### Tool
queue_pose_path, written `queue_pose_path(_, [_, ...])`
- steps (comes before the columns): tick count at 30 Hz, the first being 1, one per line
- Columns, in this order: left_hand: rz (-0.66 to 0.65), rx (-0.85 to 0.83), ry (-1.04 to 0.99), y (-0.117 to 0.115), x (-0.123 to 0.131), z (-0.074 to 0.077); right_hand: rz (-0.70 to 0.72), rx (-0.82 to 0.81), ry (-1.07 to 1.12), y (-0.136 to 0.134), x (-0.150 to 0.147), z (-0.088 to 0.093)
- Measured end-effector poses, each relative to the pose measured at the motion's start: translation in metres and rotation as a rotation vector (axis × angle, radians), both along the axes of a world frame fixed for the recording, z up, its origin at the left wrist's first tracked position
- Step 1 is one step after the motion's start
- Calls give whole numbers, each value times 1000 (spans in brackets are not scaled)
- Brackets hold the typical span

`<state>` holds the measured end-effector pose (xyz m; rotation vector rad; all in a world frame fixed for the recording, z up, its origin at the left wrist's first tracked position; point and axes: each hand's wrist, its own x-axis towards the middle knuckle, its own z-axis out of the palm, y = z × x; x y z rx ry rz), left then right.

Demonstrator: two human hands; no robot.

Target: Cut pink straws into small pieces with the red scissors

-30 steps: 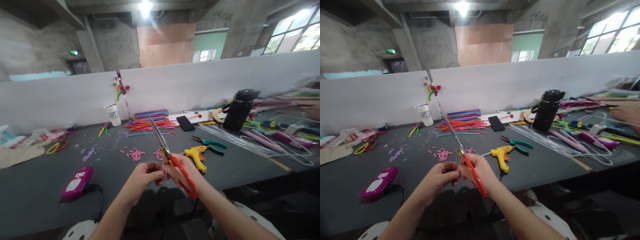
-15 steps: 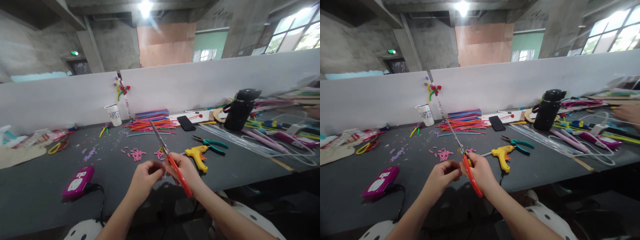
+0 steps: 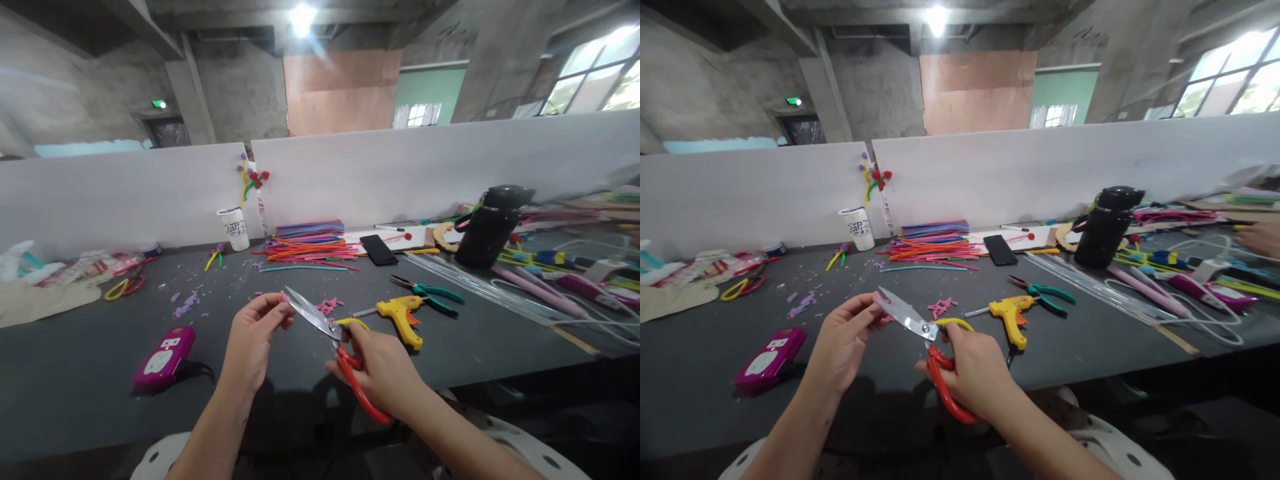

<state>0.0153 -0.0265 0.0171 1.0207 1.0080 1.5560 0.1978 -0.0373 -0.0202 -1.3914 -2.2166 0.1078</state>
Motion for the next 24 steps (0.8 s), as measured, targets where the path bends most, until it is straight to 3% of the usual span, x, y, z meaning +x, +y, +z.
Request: queue_pose_path(24, [-37,60,0,-2,1,-2,-11,181,-161,3,-2,-7])
